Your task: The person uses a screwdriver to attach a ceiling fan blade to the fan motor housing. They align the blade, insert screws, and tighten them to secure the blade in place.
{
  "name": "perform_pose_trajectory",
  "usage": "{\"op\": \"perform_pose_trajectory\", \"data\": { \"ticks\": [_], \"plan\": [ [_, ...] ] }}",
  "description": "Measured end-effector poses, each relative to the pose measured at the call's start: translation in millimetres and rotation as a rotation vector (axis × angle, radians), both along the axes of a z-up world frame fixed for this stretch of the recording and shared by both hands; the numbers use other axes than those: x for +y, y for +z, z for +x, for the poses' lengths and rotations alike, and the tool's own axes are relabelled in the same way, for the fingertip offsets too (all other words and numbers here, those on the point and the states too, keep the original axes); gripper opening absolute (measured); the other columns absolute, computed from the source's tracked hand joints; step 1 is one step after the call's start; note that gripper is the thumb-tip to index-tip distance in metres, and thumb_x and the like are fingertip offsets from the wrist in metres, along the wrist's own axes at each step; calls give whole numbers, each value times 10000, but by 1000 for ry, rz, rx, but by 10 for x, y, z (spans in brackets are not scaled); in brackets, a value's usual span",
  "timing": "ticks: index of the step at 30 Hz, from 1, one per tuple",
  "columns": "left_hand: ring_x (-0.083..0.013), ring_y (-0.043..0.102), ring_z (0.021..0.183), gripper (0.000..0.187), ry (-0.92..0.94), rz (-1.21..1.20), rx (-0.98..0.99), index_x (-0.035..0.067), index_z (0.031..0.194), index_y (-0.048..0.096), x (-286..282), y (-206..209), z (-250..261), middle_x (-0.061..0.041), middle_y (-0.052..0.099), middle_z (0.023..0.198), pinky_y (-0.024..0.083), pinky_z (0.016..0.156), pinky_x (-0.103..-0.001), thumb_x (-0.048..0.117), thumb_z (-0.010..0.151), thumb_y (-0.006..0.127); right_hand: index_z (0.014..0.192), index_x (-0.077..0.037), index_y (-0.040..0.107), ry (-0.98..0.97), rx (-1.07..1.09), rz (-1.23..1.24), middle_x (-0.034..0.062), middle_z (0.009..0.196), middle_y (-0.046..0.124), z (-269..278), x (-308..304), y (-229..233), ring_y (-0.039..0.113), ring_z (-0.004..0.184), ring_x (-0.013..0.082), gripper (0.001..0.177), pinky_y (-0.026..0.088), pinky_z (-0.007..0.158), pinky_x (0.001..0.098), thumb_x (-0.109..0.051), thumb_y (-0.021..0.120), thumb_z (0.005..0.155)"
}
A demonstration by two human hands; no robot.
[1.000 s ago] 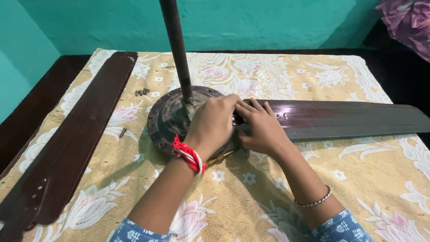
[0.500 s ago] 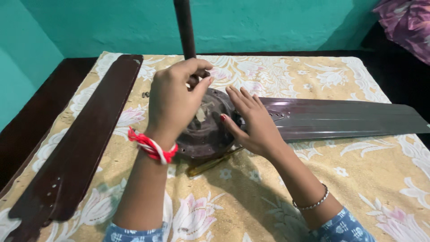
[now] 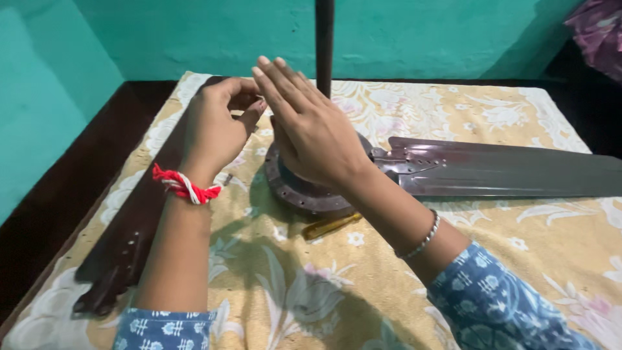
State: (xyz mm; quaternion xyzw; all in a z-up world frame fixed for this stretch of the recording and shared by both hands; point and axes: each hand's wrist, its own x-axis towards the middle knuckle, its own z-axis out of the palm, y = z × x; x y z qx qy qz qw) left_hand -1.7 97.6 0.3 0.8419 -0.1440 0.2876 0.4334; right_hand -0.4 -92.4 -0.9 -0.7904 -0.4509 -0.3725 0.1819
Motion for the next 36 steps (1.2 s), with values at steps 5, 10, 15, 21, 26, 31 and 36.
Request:
{"op": "perform_pose_trajectory", "data": {
  "ticks": [5, 10, 15, 21, 26, 31, 36],
  "plan": [
    [-166, 775, 908, 215, 41, 36, -79, 27, 1121, 738, 301, -41, -160, -92, 788, 995, 591, 789, -298, 20, 906, 737, 1532, 47, 404, -1, 49, -18, 220, 1588, 425, 182, 464, -55, 376, 1506, 370, 611, 287, 1266, 487, -118, 582, 971],
    [-235, 766, 812, 125, 235, 77, -48, 39, 1042, 756, 530, -286, -141, -146, 775, 914, 570, 716, -349, 70, 921, 767, 1499, 43, 427, -54, 103, -92, 225, 1574, 427, 409, 798, -320, 378, 1481, 368, 608, 271, 1246, 478, -149, 588, 945],
    [-289, 762, 825, 145, 281, 62, -63, 28, 1053, 748, 577, -778, -1, -183, 752, 952, 577, 696, -373, 21, 909, 741, 1492, 45, 421, -53, 222, -164, 236, 1545, 440, 505, 955, -790, 415, 1450, 366, 660, 308, 1220, 442, -145, 586, 882],
    [-241, 780, 825, 215, 288, 25, 44, 37, 1029, 753, 798, -1243, 200, -154, 747, 959, 611, 702, -335, -21, 822, 770, 1453, 59, 432, -12, 455, -312, 212, 1527, 452, 548, 938, -1067, 459, 1395, 343, 615, 397, 1122, 415, -144, 593, 895],
    [-227, 769, 800, 215, 340, -32, 69, 31, 1005, 761, 888, -1377, 185, -148, 755, 942, 611, 692, -327, -34, 802, 783, 1445, -41, 473, -111, 682, -299, 159, 1478, 517, 528, 1034, -997, 588, 1231, 347, 567, 498, 978, 448, -144, 602, 902],
    [-178, 793, 827, 217, 297, -79, 156, 68, 1032, 787, 968, -1372, 66, -124, 790, 916, 611, 724, -301, 1, 827, 765, 1233, -136, 675, -275, 716, -461, 144, 1181, 713, 543, 1141, -997, 689, 1087, 338, 338, 577, 886, 440, -134, 638, 897],
    [-176, 784, 792, 244, 274, -17, 368, 88, 1037, 799, 1031, -1392, 40, -124, 790, 897, 600, 729, -292, 39, 798, 802, 1132, -256, 761, -268, 610, -558, 124, 1049, 738, 567, 1187, -1082, 731, 957, 322, 328, 591, 800, 440, -97, 636, 875]
  ]
}}
